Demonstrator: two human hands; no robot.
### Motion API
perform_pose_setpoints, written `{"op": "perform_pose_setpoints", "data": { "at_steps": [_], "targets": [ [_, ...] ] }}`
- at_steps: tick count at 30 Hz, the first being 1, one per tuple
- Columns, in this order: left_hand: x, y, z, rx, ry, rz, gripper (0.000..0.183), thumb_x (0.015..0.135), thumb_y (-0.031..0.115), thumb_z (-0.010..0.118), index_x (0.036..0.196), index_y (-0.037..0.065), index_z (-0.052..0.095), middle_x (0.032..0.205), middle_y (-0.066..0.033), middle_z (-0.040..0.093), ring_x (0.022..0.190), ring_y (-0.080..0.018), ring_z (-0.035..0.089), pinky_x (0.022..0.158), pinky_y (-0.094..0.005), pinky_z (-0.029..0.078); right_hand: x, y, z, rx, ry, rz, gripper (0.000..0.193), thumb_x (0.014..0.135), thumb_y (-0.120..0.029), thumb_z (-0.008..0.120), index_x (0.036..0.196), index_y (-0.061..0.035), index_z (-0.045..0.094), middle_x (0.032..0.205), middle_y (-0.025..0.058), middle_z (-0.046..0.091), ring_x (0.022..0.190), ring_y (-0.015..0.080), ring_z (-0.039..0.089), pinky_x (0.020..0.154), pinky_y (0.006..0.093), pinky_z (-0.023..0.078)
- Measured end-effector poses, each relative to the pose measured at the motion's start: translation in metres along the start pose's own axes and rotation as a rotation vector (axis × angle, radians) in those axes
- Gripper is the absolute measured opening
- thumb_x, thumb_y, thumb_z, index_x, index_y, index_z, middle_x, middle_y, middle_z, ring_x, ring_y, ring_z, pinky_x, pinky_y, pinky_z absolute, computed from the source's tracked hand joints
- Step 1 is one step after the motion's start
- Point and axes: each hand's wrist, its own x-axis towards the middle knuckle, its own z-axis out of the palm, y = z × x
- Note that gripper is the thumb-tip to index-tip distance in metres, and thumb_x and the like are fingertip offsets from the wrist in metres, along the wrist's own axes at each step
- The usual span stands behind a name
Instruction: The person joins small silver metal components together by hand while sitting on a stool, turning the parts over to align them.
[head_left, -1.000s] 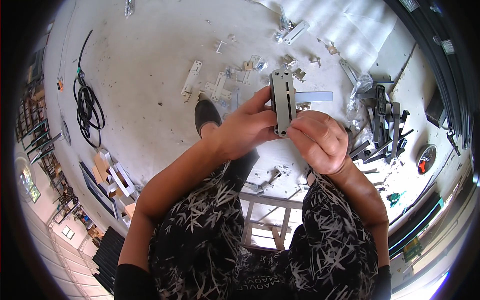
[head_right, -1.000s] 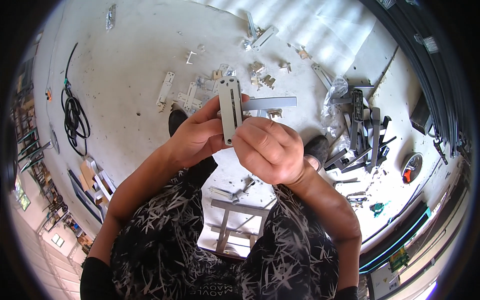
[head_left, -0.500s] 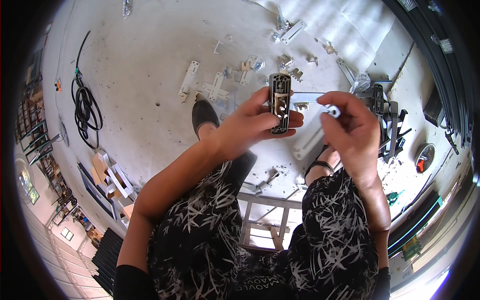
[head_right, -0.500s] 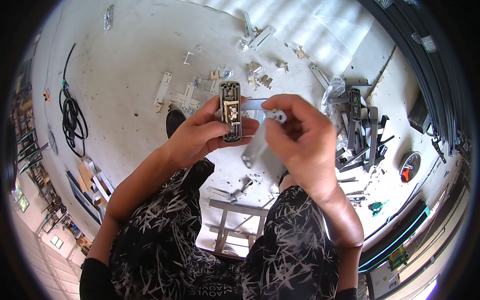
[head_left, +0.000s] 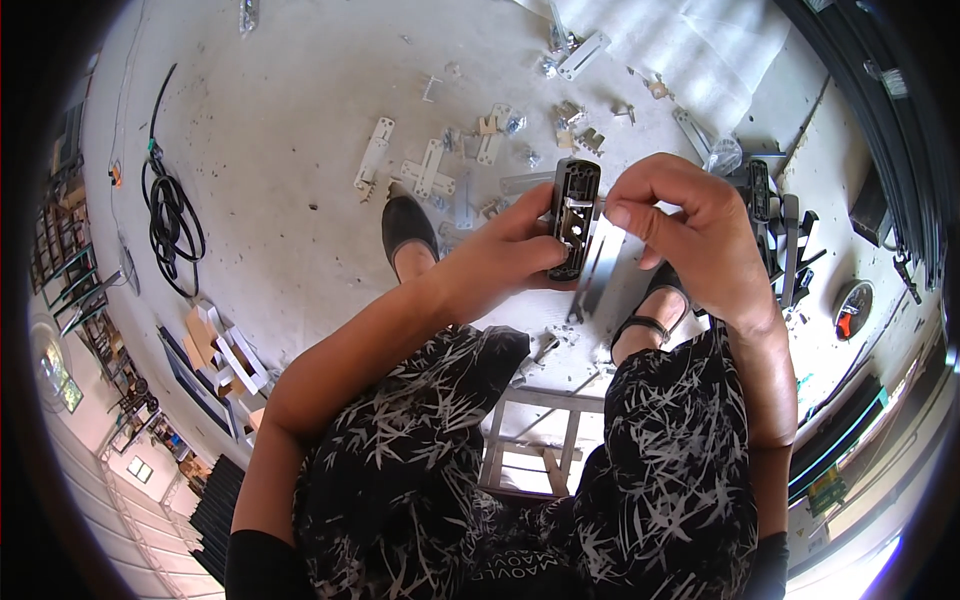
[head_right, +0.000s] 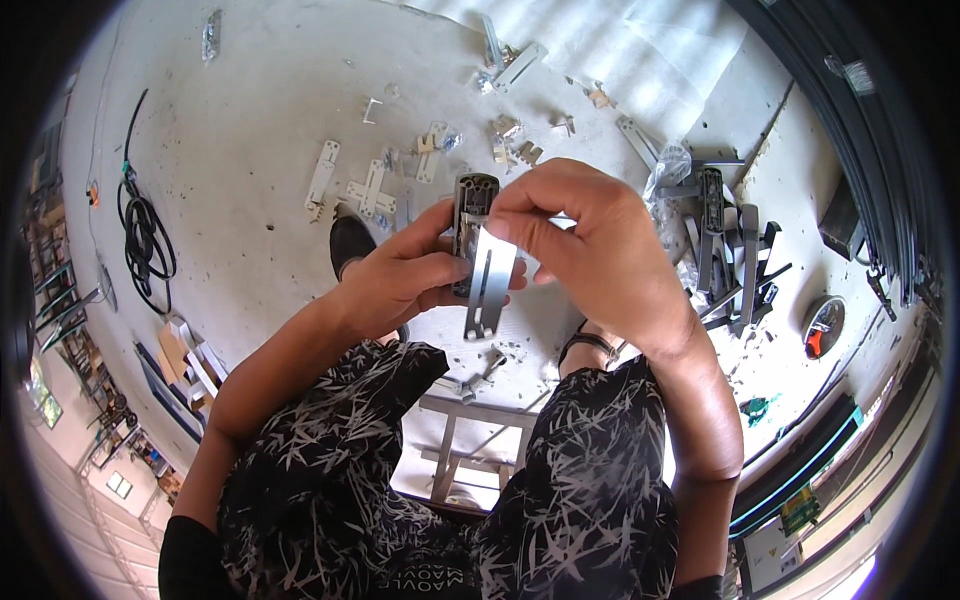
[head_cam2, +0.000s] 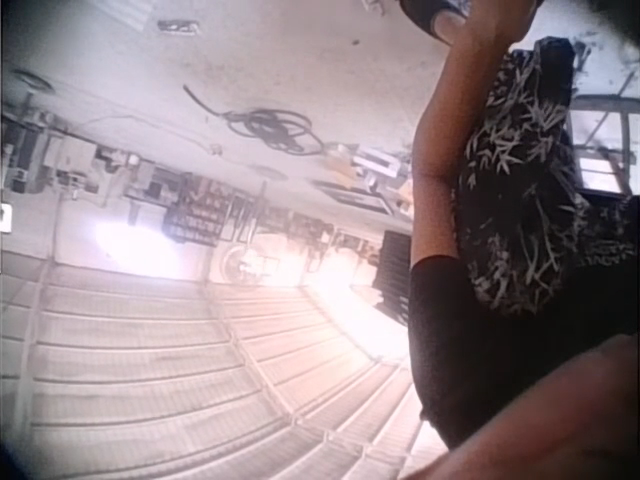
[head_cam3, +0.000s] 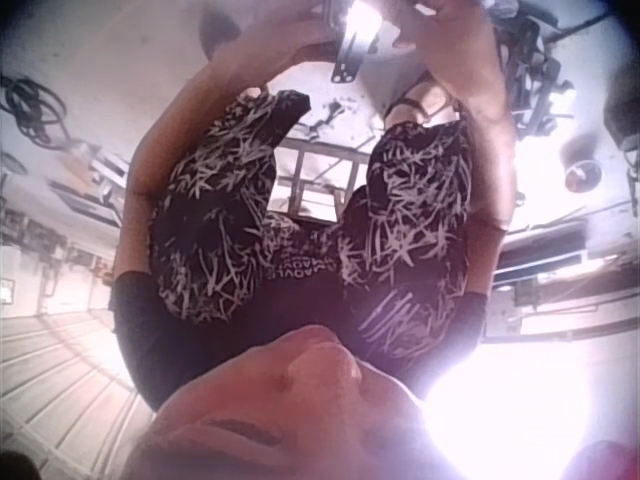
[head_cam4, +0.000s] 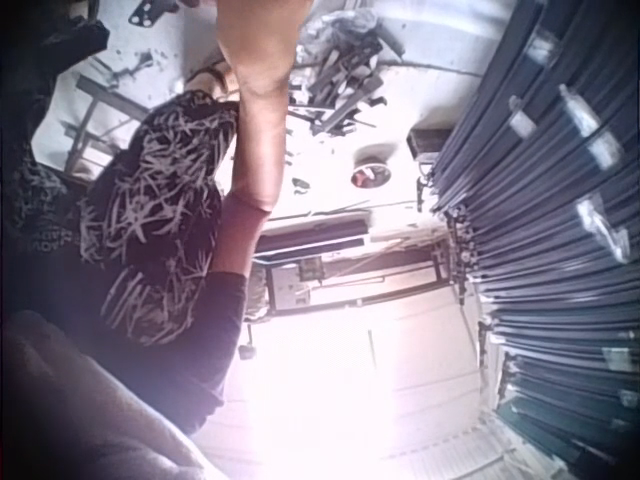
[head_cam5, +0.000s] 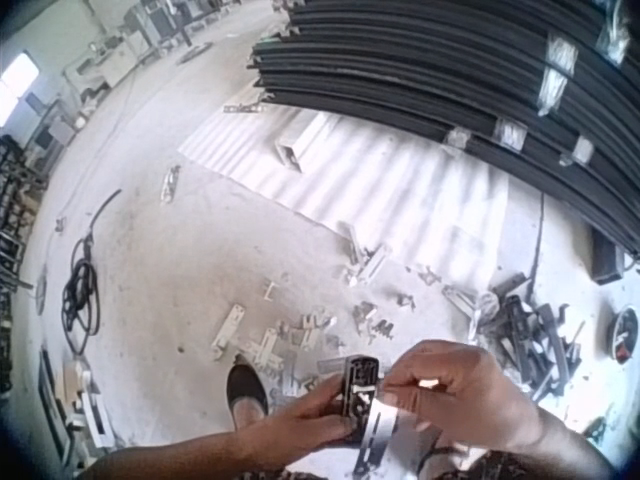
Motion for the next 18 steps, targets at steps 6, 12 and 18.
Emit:
{"op": "perform_pose_setpoints", "data": {
  "at_steps": [6,12,18],
  "targets": [
    [0.002,0.01,0.007,0.049,-0.071,-0.065,0.052,0.094,0.009,0.047,0.141,0.004,0.024,0.131,-0.0199,0.049,0.114,-0.0303,0.058,0.097,-0.0429,0.05,0.01,0.004,-0.002,-0.105,-0.014,0.014,0.01,0.089,-0.011,0.065,0.091,-0.0009,0.068,0.072,-0.0012,0.061,0.062,0.0033,0.055,0.051,0.0179,0.045],
    [-0.003,0.01,0.006,-0.029,-0.095,-0.028,0.053,0.095,0.011,0.048,0.142,0.005,0.023,0.128,-0.0202,0.052,0.113,-0.0326,0.058,0.096,-0.0459,0.05,0.012,0.004,0.006,0.009,0.061,0.158,0.01,0.084,-0.007,0.067,0.089,0.0012,0.068,0.073,0.0058,0.064,0.063,0.0109,0.058,0.057,0.0257,0.046],
    [0.001,0.007,-0.003,-0.213,-0.217,-0.075,0.06,0.094,0.014,0.049,0.145,0.008,0.018,0.123,-0.0225,0.055,0.114,-0.0374,0.056,0.1,-0.0491,0.045,0.013,0.017,0.012,-0.11,0.171,-0.091,0.008,0.082,-0.006,0.069,0.087,0.0008,0.069,0.078,0.006,0.063,0.068,0.0104,0.057,0.06,0.026,0.046]
  ]
}}
